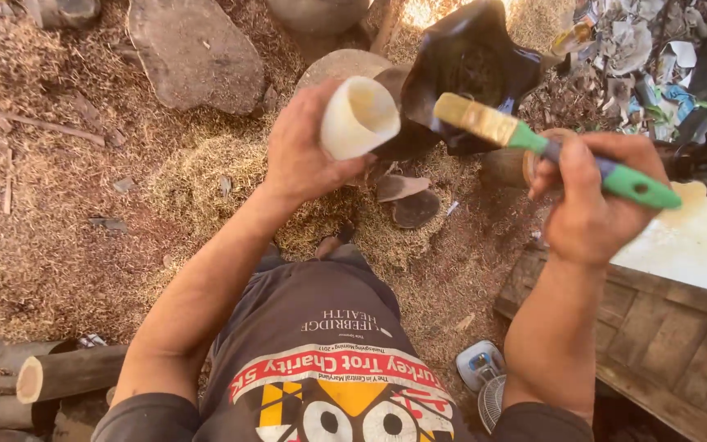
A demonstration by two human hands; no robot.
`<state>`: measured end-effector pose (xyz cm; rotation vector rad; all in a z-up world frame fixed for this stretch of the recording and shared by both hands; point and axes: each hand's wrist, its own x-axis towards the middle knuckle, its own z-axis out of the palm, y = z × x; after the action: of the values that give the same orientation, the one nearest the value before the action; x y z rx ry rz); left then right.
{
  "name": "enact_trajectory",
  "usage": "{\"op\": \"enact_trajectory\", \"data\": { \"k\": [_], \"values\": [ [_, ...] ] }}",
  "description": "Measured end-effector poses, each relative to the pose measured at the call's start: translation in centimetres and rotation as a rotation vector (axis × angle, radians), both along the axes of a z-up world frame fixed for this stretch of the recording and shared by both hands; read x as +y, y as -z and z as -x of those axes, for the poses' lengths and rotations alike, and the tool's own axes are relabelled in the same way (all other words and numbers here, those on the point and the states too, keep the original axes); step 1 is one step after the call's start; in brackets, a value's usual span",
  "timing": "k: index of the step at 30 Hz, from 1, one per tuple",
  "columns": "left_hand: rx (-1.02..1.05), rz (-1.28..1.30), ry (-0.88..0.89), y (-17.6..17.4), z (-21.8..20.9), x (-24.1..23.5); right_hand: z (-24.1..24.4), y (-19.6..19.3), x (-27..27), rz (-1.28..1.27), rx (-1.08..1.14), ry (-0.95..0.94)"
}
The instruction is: The person sits on the ground and uses a brush to apply a liquid finish from a white cup onto turned wooden posts and a star-shaped wooden piece, rotating the pieces to coat bare patches. They reload the brush from the cup and move between several wooden pieces.
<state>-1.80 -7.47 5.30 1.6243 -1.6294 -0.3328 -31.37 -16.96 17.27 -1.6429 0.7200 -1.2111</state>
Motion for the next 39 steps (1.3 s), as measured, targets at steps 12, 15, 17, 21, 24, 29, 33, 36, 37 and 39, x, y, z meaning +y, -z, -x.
{"op": "enact_trajectory", "data": {
  "k": [12,15,17,21,24,29,33,36,37,39],
  "values": [
    [0.191,-0.397,-0.371,7.5,-4.8,10.6,1.7,3.9,-3.5,-0.053,0.111,0.175],
    [0.180,-0.490,-0.424,9.0,-5.3,12.3,-1.7,3.9,-4.1,-0.008,-0.027,0.249],
    [0.180,-0.520,-0.440,9.8,-5.6,13.3,-3.1,4.3,-4.2,0.006,-0.080,0.296],
    [0.218,-0.426,-0.434,10.4,-6.4,13.9,-1.9,3.5,-3.5,-0.127,0.199,0.279],
    [0.218,-0.413,-0.445,10.2,-7.0,14.3,-1.5,3.2,-4.7,-0.166,0.185,0.390],
    [0.205,-0.430,-0.411,9.8,-7.8,13.8,-4.1,3.9,-5.3,-0.089,0.004,0.529],
    [0.193,-0.416,-0.405,10.1,-8.4,13.7,-3.2,2.6,-4.3,-0.128,0.329,0.488],
    [0.181,-0.419,-0.387,10.0,-9.0,13.9,-2.4,4.4,-6.6,-0.041,0.139,0.534],
    [0.179,-0.416,-0.373,10.0,-9.0,13.7,-2.1,5.4,-7.9,0.069,-0.014,0.521],
    [0.202,-0.394,-0.357,10.1,-9.0,14.0,-3.9,5.1,-7.0,0.058,0.074,0.552]
  ]
}}
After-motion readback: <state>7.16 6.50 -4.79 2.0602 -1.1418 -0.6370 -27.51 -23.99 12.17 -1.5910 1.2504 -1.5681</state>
